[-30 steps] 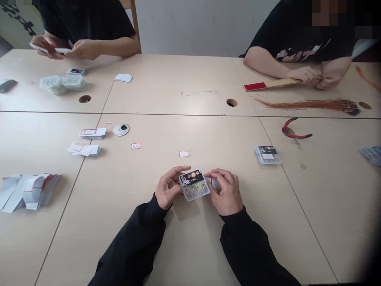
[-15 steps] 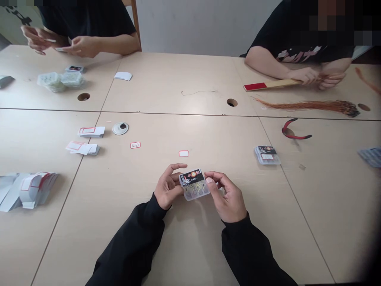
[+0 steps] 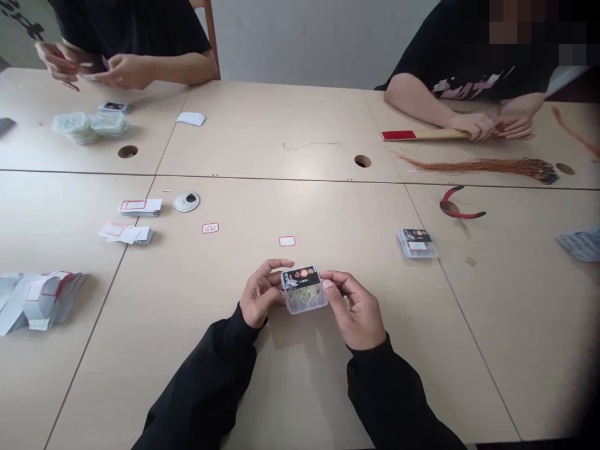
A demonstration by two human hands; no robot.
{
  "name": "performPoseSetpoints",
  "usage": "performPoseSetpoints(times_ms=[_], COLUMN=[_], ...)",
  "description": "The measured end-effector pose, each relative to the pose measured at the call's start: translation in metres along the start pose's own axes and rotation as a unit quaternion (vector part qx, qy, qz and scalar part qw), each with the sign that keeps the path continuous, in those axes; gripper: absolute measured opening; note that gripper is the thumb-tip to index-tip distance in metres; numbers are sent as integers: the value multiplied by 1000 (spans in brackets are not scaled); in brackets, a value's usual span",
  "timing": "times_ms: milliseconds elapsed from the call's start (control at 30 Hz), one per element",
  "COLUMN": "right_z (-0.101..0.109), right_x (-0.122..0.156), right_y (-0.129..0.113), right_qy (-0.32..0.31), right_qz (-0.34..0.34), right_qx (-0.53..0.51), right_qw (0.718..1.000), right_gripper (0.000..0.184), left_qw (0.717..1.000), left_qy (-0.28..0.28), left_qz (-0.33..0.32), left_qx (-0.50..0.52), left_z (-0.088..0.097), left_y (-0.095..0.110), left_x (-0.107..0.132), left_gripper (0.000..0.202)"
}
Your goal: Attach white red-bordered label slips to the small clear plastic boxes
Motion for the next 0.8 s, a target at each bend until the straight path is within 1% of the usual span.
performPoseSetpoints(times_ms=[300,433,500,600,700,800], right_z=[0,-1,-3,-9,-14,-17], right_x=[0,2,4,8,13,15], right_y=[0,1,3,7,10,13], right_qy=[0,-5,-5,-3,3,-4], right_qz=[1,-4,-18,-44,-57,-66], right_qx=[-13,-17,-32,-81,-135,-149], right_qw=[1000,1000,999,996,989,987], right_gripper=[28,29,30,34,36,36], left_qw=[1000,1000,999,996,995,994], left_qy=[-3,-8,-13,-26,-46,-47], left_qz=[-1,-26,-44,-67,-71,-90], left_qx=[11,3,-21,-47,-49,-44], left_z=[1,4,4,3,1,7], left_y=[-2,-2,-1,-3,-7,-7], left_x=[-1,2,6,14,23,35], left_gripper=[54,53,52,59,69,69])
Point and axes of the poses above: each hand's wrist, its own x-axis away from the middle knuckle, its own z-axis out of the back of the hand, y = z × x, the point moved 4 cm from there along -x, towards the middle knuckle
